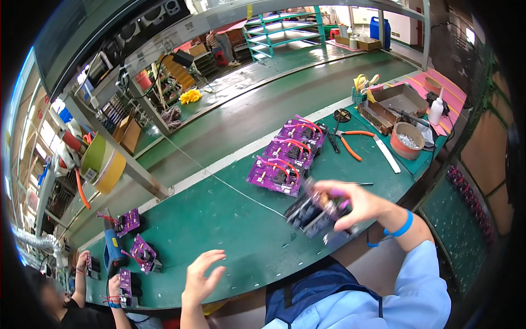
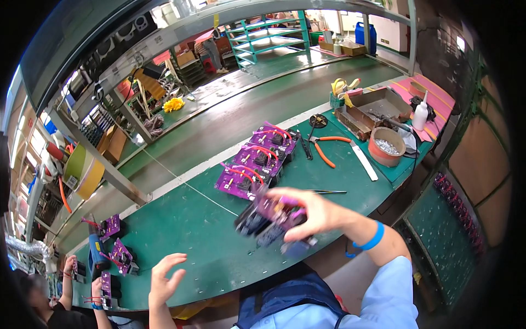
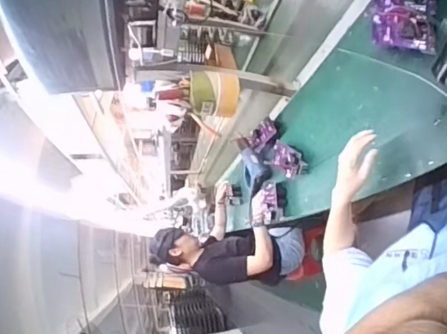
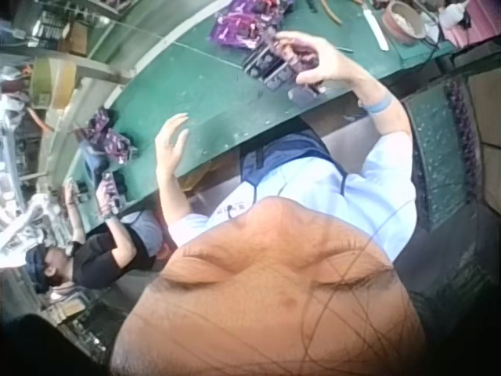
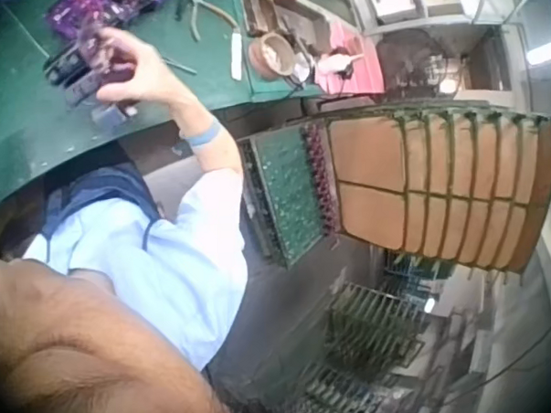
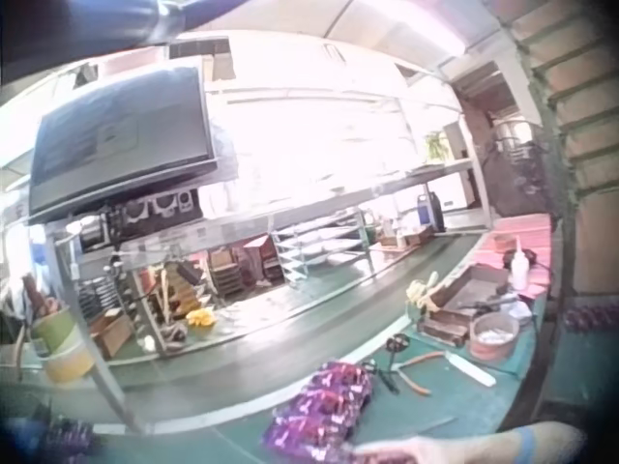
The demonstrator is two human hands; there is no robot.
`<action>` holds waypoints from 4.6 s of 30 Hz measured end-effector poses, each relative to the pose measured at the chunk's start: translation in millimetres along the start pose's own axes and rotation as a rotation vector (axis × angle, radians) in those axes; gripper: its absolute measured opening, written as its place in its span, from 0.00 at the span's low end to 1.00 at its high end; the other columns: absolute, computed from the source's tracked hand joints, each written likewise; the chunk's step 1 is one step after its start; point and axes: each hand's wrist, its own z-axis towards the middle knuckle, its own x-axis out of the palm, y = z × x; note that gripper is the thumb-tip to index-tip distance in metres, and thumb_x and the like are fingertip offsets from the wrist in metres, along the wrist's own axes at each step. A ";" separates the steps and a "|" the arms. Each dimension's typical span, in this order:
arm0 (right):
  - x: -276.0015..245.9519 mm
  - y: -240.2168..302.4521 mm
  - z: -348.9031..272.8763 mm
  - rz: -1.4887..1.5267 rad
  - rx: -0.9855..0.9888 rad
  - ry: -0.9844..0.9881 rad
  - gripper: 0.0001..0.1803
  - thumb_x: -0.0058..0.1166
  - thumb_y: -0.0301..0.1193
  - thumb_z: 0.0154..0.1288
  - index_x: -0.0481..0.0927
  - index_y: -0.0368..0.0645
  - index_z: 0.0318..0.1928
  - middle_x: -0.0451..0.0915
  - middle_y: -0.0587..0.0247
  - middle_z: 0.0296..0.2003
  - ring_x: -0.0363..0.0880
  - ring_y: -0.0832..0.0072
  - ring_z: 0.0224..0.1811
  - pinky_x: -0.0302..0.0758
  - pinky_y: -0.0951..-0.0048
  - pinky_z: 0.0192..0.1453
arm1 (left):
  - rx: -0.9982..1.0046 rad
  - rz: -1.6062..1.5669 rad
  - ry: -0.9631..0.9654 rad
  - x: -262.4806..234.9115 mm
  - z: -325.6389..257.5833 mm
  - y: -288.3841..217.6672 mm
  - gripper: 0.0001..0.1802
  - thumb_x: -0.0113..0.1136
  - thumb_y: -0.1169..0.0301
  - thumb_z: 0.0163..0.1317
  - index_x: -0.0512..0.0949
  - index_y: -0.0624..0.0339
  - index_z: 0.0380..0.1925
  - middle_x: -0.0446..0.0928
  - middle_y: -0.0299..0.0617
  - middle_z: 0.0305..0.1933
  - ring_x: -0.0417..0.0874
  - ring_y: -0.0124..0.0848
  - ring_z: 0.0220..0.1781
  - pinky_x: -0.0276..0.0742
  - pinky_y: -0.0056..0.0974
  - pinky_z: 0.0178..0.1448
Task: The person assembles purple circuit boards by hand, attaching cylindrical capacitors and securing red wires. They handle multiple boards sequentially, placing them on a green workbench in a factory setting.
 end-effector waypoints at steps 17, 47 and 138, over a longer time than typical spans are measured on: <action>-4.6 30.1 57.9 -0.601 -0.053 -0.174 0.45 0.64 0.31 0.29 0.63 0.39 0.56 0.68 0.55 0.51 0.67 0.70 0.53 0.63 0.71 0.58 | -0.536 0.632 -0.633 -125.6 -142.0 128.5 0.22 0.61 0.68 0.46 0.69 0.65 0.42 0.70 0.50 0.45 0.70 0.41 0.49 0.64 0.40 0.53; 71.1 -63.6 318.6 -1.088 0.140 -0.384 0.42 0.63 0.50 0.32 0.66 0.52 0.52 0.73 0.50 0.40 0.73 0.59 0.45 0.66 0.59 0.50 | -0.178 -0.421 -0.205 14.0 0.4 11.4 0.04 0.50 0.78 0.57 0.75 0.66 0.28 0.73 0.40 0.29 0.77 0.23 0.30 0.73 0.27 0.35; 102.9 -88.4 108.2 0.074 -0.203 -0.363 0.16 0.39 0.37 0.66 0.75 0.37 0.33 0.66 0.73 0.15 0.60 0.88 0.18 0.59 0.84 0.22 | -0.532 -0.838 -0.290 54.8 -15.4 73.7 0.19 0.53 0.70 0.56 0.67 0.62 0.49 0.73 0.36 0.38 0.72 0.20 0.38 0.68 0.28 0.46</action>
